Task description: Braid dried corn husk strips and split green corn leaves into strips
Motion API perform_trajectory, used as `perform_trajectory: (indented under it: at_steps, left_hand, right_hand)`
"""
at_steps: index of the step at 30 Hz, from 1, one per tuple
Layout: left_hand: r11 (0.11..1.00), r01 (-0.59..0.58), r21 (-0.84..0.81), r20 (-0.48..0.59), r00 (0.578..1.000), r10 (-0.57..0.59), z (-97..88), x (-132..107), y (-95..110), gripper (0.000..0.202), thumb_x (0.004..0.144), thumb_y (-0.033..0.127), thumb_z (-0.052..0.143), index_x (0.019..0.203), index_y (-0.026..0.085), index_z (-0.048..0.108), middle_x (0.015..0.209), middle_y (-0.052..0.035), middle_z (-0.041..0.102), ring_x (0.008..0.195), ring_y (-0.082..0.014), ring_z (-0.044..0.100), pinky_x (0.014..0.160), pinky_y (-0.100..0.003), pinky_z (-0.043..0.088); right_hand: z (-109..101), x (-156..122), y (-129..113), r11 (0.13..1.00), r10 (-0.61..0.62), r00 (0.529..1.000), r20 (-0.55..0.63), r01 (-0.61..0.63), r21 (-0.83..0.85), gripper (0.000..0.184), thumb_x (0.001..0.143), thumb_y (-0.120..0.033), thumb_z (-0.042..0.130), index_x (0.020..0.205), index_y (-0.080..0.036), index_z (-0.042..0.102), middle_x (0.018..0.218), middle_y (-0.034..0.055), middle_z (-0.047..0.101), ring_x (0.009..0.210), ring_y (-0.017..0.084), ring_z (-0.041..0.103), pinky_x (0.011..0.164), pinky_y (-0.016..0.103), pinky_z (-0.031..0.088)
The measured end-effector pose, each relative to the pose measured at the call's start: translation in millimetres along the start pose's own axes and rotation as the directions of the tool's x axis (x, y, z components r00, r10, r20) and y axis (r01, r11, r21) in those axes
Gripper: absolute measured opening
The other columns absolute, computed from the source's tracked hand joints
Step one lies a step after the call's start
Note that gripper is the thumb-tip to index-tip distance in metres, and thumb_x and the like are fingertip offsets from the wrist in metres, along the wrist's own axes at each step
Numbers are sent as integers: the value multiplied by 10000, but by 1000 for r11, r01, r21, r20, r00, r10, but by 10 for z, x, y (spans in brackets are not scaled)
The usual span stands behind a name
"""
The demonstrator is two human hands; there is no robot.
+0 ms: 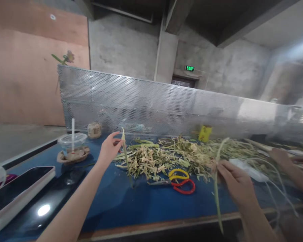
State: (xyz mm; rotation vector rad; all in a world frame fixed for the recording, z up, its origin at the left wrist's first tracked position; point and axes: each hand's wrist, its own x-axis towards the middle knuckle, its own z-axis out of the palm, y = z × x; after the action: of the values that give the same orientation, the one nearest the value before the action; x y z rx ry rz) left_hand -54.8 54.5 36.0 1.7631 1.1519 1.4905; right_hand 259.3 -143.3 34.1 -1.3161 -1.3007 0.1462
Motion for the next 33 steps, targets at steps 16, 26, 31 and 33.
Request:
perform_trajectory:
  at_steps: [16, 26, 31, 33]
  left_hand:
    - [988, 98, -117, 208, 975, -73, -91, 136, 178, 582, 658, 361, 625, 1163, 139, 438, 831, -91, 669, 698, -168, 619, 504, -224, 425]
    - [883, -159, 441, 517, 850, -105, -114, 569, -286, 490, 673, 288, 541, 1127, 114, 482, 745, -56, 673, 675, -188, 601, 679, -303, 450]
    - [767, -195, 611, 514, 835, -197, -38, 529, -630, 592, 688, 262, 465, 1226, 29, 379, 881, -133, 656, 835, -234, 586, 787, -332, 404]
    - [742, -194, 642, 527, 814, -243, -50, 478, -709, 734, 666, 300, 501, 1299, 22, 259, 1010, -160, 621, 884, -241, 579, 787, -318, 407]
  right_hand:
    - [40, 444, 351, 934, 93, 993, 80, -59, -352, 291, 652, -478, 456, 555, -209, 510, 355, -20, 446, 307, 122, 417, 343, 242, 325]
    - [556, 811, 565, 921, 142, 955, 259, -32, -387, 281, 769, -413, 367, 641, -201, 500, 393, -35, 477, 355, 119, 460, 402, 227, 346]
    - [659, 814, 816, 907, 139, 958, 251, -21, -420, 253, 760, -376, 377, 648, -199, 519, 384, -32, 495, 375, 131, 481, 442, 237, 364]
    - [651, 806, 872, 892, 147, 958, 248, -20, -451, 253, 762, -369, 373, 651, -201, 524, 379, -31, 496, 383, 138, 487, 458, 243, 371]
